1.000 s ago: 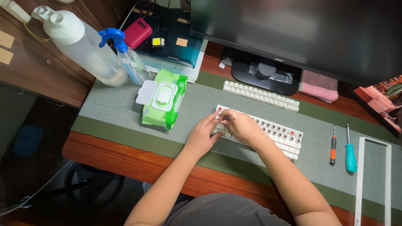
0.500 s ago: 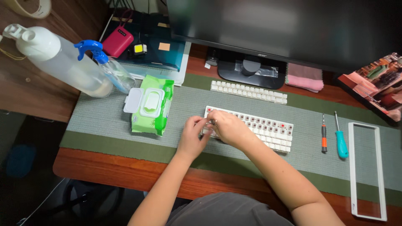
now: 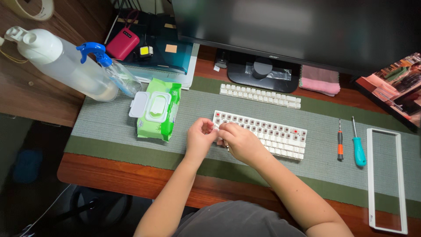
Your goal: The person uses a keycap puller to remove keycaps from a white mechanical keyboard and places them in a row above the keyboard. They continue removing keycaps one by one across the keyboard surface.
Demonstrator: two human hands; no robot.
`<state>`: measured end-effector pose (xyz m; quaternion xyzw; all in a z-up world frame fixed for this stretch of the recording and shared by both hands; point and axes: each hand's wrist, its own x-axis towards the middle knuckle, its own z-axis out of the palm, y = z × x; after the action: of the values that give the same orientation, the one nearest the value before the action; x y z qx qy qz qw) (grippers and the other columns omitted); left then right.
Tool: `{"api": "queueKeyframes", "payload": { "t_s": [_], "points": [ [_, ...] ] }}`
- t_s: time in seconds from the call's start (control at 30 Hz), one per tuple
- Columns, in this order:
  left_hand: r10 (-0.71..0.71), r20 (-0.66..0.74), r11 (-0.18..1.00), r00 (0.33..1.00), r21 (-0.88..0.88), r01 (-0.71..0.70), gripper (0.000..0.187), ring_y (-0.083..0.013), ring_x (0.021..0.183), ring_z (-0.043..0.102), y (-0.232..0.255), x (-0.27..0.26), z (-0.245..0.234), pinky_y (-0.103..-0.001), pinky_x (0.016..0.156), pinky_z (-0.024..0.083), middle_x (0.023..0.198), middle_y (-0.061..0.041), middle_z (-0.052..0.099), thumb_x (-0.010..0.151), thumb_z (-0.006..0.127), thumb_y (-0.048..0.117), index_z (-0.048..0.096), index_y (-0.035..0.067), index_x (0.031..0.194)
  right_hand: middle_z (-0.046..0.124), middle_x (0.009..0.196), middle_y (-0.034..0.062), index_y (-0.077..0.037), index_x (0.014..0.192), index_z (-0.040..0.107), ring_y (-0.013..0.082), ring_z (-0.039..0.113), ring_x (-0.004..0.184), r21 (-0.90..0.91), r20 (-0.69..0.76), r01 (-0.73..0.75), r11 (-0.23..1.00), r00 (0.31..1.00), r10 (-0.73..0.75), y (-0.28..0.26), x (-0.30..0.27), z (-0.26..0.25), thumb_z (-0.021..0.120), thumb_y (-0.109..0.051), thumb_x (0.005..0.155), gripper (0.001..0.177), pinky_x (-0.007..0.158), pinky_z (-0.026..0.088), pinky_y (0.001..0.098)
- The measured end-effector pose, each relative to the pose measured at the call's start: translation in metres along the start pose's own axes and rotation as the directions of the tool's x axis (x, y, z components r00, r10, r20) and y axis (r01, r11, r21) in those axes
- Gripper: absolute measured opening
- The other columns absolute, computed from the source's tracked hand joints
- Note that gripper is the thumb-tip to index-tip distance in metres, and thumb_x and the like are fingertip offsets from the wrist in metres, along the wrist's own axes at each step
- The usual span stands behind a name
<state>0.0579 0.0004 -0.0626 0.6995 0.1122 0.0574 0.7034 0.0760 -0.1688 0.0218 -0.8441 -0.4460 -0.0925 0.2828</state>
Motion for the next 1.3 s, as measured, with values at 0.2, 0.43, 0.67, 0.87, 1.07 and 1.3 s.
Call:
{"api": "queueKeyframes", "payload": {
  "t_s": [0.2, 0.43, 0.67, 0.87, 1.07, 1.3],
  "points": [
    [0.246, 0.061, 0.931, 0.967, 0.265, -0.253, 0.025, -0.0156, 0.077, 0.068, 0.023, -0.01, 0.008, -0.029, 0.07, 0.057, 0.086, -0.006, 0.069, 0.076, 0.076, 0.001, 0.07, 0.003, 0.101, 0.065, 0.107, 0.0087, -0.006, 0.105, 0.06, 0.0292, 0.067, 0.103, 0.071, -0.063, 0.021, 0.997, 0.998, -0.016, 0.008, -0.011, 0.005, 0.07, -0.006, 0.086, 0.022, 0.089, 0.057, 0.04],
    [0.356, 0.239, 0.888, 0.903, 0.216, -0.407, 0.025, -0.0201, 0.081, 0.069, 0.038, -0.007, 0.005, -0.032, 0.075, 0.057, 0.092, -0.008, 0.07, 0.083, 0.071, 0.002, 0.074, 0.005, 0.108, 0.057, 0.111, 0.0107, -0.004, 0.107, 0.054, 0.0187, 0.058, 0.101, 0.695, -0.163, -0.275, 0.664, 0.839, 0.519, 0.05, -0.039, 0.02, 0.051, -0.011, 0.109, 0.008, 0.093, 0.05, 0.0329],
    [0.305, 0.227, 0.831, 0.925, 0.411, -0.375, 0.023, -0.0271, 0.087, 0.072, 0.027, 0.084, -0.003, -0.036, 0.078, 0.058, 0.103, -0.012, 0.072, 0.09, 0.068, 0.006, 0.073, 0.004, 0.113, 0.057, 0.114, 0.0104, -0.005, 0.111, 0.048, 0.0211, 0.063, 0.109, 0.85, -0.144, -0.187, 0.492, 0.816, 0.56, 0.071, -0.053, 0.015, 0.045, -0.017, 0.112, 0.013, 0.102, 0.052, 0.0383],
    [0.266, 0.288, 0.643, 0.92, 0.657, -0.392, 0.022, -0.0309, 0.104, 0.067, 0.015, 0.108, 0.006, -0.044, 0.093, 0.052, 0.108, -0.009, 0.072, 0.087, 0.072, 0.012, 0.077, 0.009, 0.108, 0.058, 0.113, 0.011, -0.005, 0.113, 0.046, 0.0222, 0.065, 0.107, 0.869, -0.147, -0.159, 0.469, 0.821, 0.552, 0.078, -0.06, 0.009, 0.046, -0.021, 0.113, 0.015, 0.1, 0.054, 0.0393],
    [0.23, 0.228, 0.629, 0.946, 0.707, -0.323, 0.027, -0.0304, 0.108, 0.062, 0.017, 0.106, 0.007, -0.044, 0.095, 0.048, 0.108, -0.007, 0.069, 0.08, 0.08, 0.021, 0.076, 0.01, 0.105, 0.059, 0.111, 0.0107, -0.006, 0.113, 0.047, 0.0225, 0.065, 0.105, 0.883, -0.138, -0.163, 0.439, 0.806, 0.575, 0.09, -0.065, 0.008, 0.047, -0.021, 0.112, 0.015, 0.098, 0.054, 0.0396],
    [0.277, 0.274, 0.587, 0.921, 0.71, -0.388, 0.024, -0.0264, 0.103, 0.065, 0.019, 0.113, 0.015, -0.043, 0.094, 0.049, 0.099, -0.002, 0.071, 0.081, 0.083, 0.027, 0.075, 0.012, 0.098, 0.059, 0.111, 0.011, -0.006, 0.113, 0.047, 0.022, 0.064, 0.104, 0.896, -0.125, -0.161, 0.414, 0.804, 0.582, 0.091, -0.066, 0.01, 0.049, -0.019, 0.111, 0.013, 0.099, 0.054, 0.0402]
  ]
}}
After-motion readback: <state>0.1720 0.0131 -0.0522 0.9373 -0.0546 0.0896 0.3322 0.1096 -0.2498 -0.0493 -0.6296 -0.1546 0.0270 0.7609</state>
